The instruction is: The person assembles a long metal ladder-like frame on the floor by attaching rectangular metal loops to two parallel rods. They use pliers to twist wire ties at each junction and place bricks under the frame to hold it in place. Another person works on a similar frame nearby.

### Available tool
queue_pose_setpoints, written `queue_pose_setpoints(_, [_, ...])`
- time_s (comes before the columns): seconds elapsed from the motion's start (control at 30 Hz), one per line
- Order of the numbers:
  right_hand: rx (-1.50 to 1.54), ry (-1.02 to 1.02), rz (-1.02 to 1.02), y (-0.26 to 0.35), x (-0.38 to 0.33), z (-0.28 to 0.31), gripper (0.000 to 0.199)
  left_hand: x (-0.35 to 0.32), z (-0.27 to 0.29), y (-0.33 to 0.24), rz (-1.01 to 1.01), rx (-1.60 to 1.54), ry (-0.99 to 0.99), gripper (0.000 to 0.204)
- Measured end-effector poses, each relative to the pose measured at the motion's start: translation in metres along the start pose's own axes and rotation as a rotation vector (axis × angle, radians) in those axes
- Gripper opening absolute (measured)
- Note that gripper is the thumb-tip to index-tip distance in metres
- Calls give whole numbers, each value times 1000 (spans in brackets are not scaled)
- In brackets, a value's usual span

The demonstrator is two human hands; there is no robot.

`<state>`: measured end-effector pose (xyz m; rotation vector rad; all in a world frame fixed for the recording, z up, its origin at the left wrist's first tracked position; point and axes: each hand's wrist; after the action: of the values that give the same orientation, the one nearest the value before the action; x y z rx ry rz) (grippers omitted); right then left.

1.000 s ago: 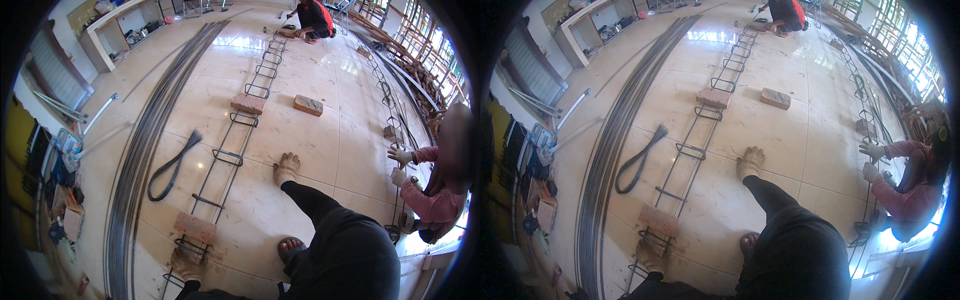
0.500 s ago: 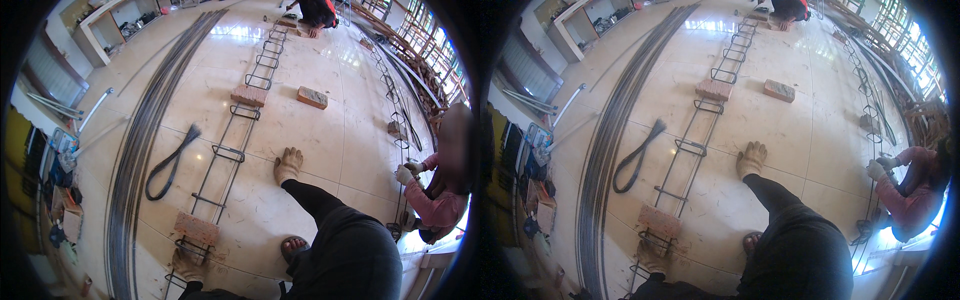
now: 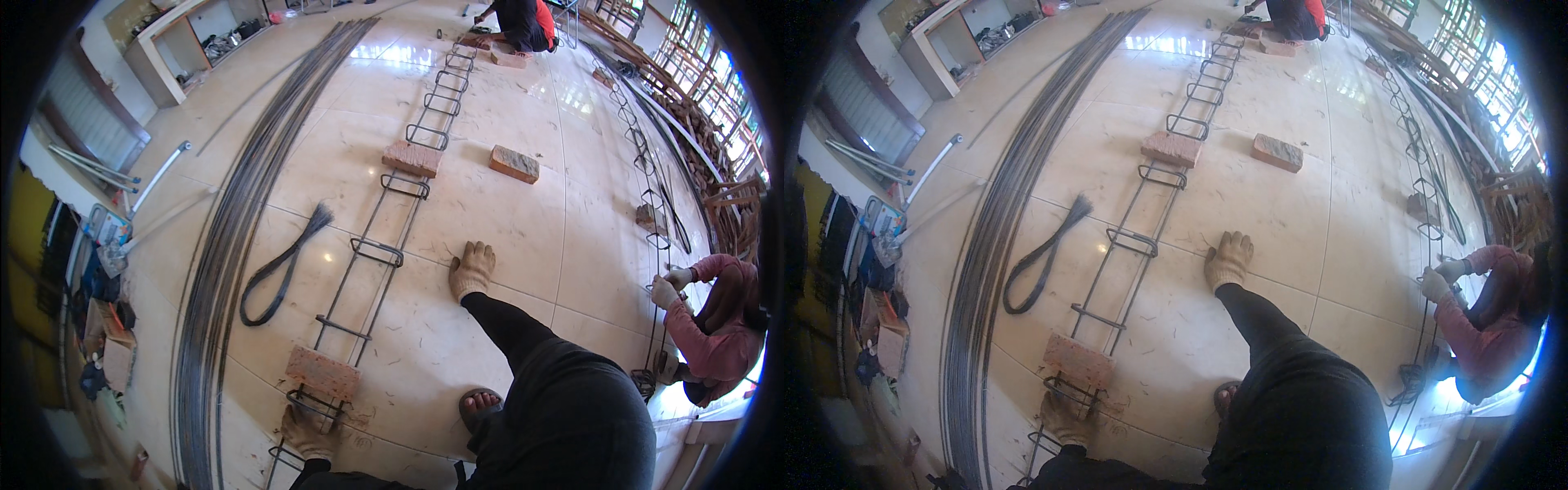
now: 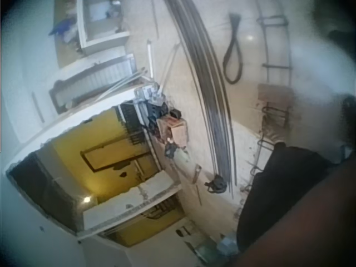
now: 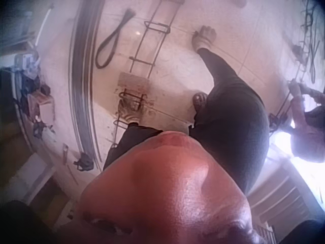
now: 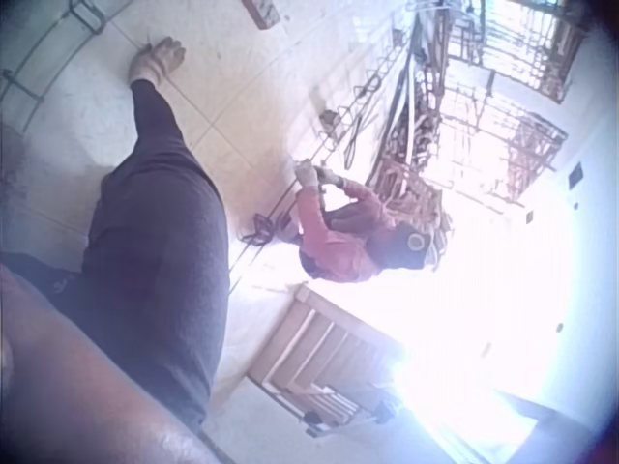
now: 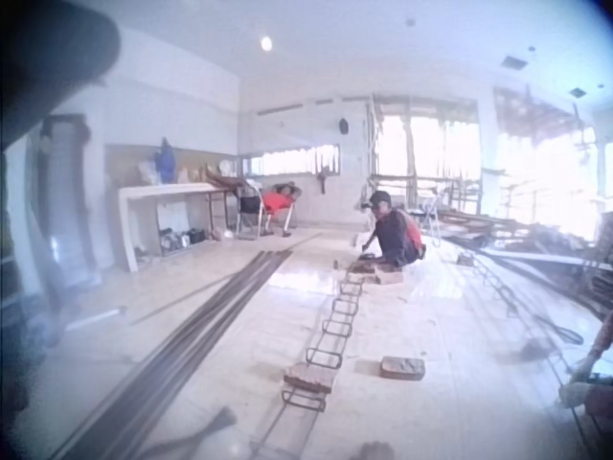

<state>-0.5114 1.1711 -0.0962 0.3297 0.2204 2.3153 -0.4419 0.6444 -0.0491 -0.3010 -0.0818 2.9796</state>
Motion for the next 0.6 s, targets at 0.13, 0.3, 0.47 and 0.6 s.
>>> queue_pose_setpoints(0.13, [-6,63,-25,5,2,3,51,-1,-3,2,5,-30,-40,130])
queue_pose_setpoints(0.3, [-50,124,-68,5,5,2,52,-1,-1,3,-8,-61,-22,126])
queue_pose_setpoints(0.47, [-72,186,-87,8,7,2,54,-2,-26,19,-48,-47,-97,126])
queue_pose_setpoints(0.6, [-76,210,-101,5,8,2,56,-1,-25,15,-40,-58,-88,126])
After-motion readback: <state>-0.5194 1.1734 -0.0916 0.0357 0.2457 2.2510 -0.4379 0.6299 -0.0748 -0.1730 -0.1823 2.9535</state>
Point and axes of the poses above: each hand's wrist, its own x-axis towards the middle knuckle, its own z-axis out of the back of the hand, y = z × x, and after that the axes turned 10 degrees about y, right-handed
